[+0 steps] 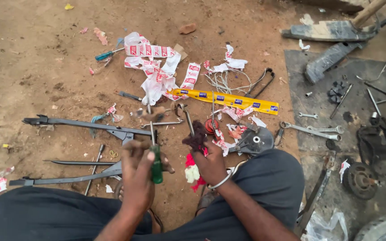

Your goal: Maintain and repair a motorcycle shock absorber and swingarm assembly using hand tools.

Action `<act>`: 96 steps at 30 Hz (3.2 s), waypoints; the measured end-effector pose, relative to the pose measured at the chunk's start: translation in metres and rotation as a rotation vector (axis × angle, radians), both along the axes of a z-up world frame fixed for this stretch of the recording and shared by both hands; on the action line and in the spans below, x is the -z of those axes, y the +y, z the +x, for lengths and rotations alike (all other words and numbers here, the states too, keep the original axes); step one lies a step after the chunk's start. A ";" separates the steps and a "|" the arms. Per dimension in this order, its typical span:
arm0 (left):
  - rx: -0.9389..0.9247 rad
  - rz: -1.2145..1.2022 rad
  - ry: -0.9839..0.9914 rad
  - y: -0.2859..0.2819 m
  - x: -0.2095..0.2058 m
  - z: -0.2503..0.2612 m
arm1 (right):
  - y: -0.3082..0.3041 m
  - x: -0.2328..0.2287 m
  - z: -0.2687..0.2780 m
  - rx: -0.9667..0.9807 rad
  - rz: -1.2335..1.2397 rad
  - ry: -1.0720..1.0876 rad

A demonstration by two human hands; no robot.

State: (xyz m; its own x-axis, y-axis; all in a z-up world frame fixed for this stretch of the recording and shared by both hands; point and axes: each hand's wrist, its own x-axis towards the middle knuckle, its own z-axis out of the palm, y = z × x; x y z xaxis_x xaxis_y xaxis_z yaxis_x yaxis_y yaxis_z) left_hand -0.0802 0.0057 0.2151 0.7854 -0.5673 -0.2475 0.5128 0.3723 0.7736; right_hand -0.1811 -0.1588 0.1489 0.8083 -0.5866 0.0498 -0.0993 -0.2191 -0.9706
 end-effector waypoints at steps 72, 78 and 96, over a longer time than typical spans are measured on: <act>-0.375 0.823 -1.140 0.012 0.024 0.109 | 0.013 0.026 -0.033 -0.229 -0.066 0.143; -0.048 0.595 -2.100 0.048 0.033 0.138 | 0.011 0.029 -0.040 -0.262 0.193 -0.006; 0.173 0.594 -2.155 0.016 0.076 0.152 | 0.026 0.044 -0.034 -0.129 0.467 0.203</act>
State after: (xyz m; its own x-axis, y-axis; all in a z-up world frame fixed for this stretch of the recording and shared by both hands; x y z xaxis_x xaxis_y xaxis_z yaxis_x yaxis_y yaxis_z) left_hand 0.0722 0.0219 0.1390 -0.0043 -0.8478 0.5304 -0.9997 0.0160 0.0175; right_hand -0.2151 -0.1332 0.1044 0.8415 -0.4041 -0.3585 -0.2963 0.2097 -0.9318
